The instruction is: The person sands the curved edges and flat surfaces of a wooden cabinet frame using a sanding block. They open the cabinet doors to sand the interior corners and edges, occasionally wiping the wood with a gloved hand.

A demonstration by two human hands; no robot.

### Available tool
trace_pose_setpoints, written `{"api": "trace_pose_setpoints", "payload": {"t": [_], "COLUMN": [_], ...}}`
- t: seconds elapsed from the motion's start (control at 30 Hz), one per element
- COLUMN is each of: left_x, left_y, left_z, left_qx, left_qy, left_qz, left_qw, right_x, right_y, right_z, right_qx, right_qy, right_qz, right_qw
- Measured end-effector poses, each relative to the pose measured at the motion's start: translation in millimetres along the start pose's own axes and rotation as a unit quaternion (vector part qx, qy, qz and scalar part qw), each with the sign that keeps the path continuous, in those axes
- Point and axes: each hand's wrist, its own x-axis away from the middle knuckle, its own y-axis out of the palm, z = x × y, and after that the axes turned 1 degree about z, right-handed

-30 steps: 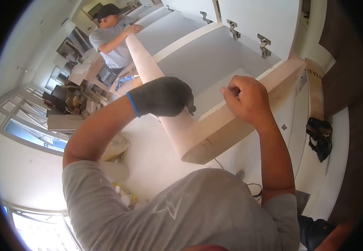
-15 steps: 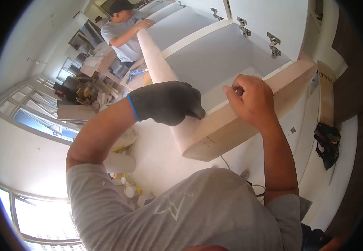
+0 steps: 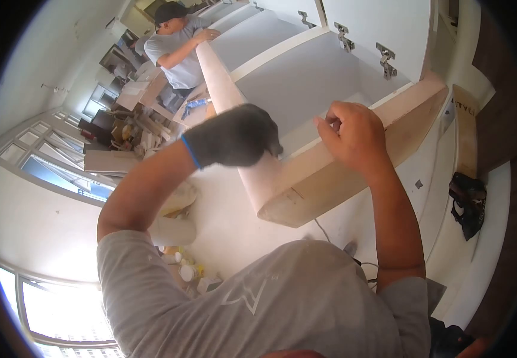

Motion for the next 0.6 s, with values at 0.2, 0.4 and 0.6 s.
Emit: {"api": "trace_pose_setpoints", "payload": {"t": [0.2, 0.4, 0.6], "left_x": [0.9, 2.7, 5.9], "left_y": [-7.1, 1.9, 8.6], "left_z": [13.1, 18.2, 2.9], "left_qx": [0.021, 0.007, 0.102], "left_qy": [-0.027, 0.011, -0.027], "left_qz": [-0.002, 0.026, 0.022], "left_qw": [0.999, 1.0, 0.994], "right_x": [-2.2, -2.5, -0.4], "right_y": [-5.1, -5.5, -4.7], "right_z": [-6.6, -9.5, -10.4], "right_qx": [0.008, 0.016, 0.035], "right_qy": [0.051, 0.052, 0.04], "right_qz": [-0.042, -0.047, -0.035], "right_qw": [0.998, 0.997, 0.998]}}
